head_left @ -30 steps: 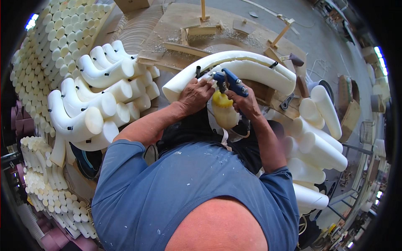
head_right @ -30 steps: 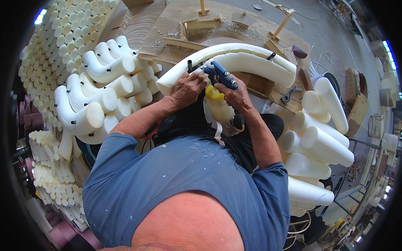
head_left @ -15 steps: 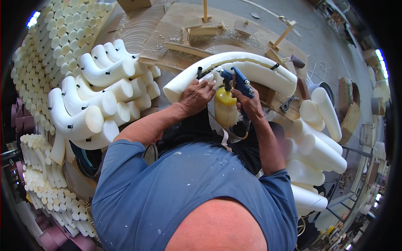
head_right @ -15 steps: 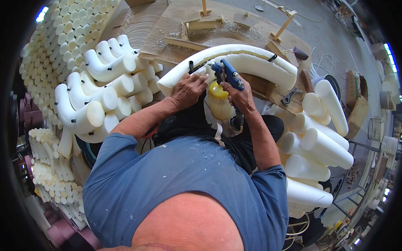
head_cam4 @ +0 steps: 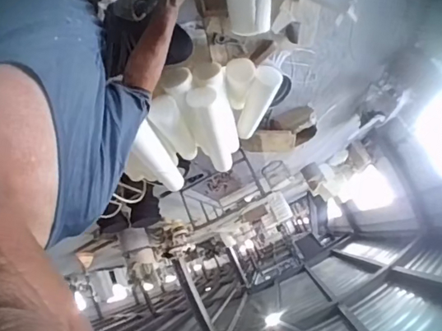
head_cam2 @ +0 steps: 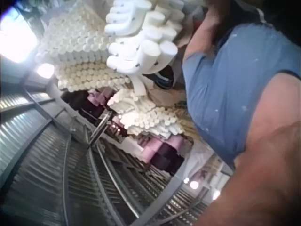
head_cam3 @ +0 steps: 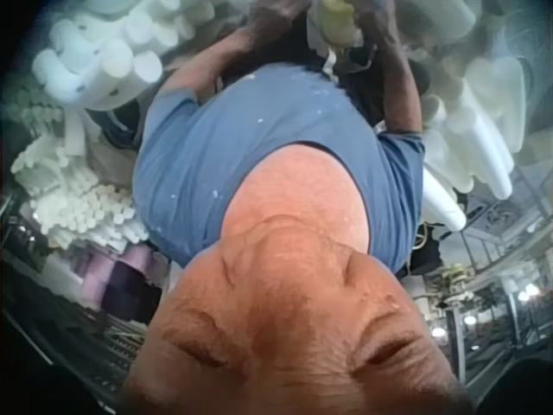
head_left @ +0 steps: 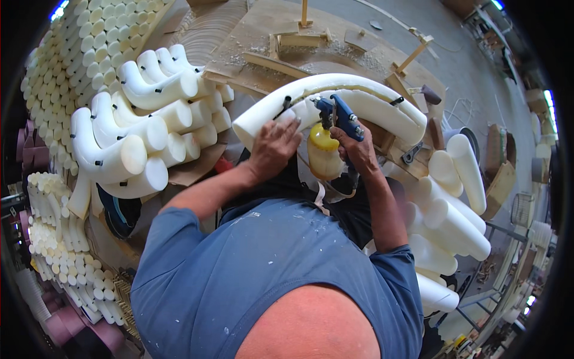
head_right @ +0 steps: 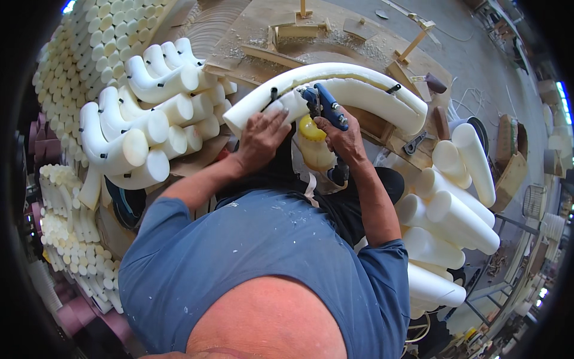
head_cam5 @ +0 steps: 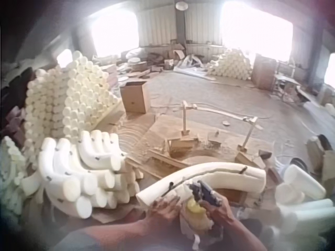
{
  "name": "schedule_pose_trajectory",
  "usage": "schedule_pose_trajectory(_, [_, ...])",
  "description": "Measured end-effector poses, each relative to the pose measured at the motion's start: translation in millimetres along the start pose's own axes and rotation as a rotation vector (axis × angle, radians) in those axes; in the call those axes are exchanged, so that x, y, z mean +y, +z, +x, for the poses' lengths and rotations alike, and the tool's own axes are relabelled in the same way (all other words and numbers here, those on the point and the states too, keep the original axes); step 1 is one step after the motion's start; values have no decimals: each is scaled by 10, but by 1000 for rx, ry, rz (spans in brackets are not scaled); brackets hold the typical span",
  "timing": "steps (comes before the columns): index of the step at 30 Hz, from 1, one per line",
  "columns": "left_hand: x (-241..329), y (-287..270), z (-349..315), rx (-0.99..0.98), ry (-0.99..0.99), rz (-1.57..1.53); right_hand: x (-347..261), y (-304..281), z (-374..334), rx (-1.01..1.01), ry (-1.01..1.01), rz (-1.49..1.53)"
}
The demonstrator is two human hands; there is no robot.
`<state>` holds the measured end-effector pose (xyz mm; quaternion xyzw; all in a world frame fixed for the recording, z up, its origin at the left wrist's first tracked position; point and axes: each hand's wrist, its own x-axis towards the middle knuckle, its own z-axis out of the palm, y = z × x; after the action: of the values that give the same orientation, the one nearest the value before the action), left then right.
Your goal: Assembling curved foam pieces by attaching black tubing and applying glue in a furniture manufacturing setting.
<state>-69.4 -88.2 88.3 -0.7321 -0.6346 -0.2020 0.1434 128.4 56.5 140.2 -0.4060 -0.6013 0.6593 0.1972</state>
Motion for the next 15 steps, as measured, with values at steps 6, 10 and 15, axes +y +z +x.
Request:
schedule_pose_trajectory(6, [-161,-77,160,-30,86,43,-48,19,-13,-32,22,-49])
schedule_pose_trajectory(10, [89,-145,58,-59,-99,80,-107,22,-33,-17,36,-6])
schedule_pose_trajectory(15, [-69,176,61,106,-57,47,-138,55,-5,-57,47,-17])
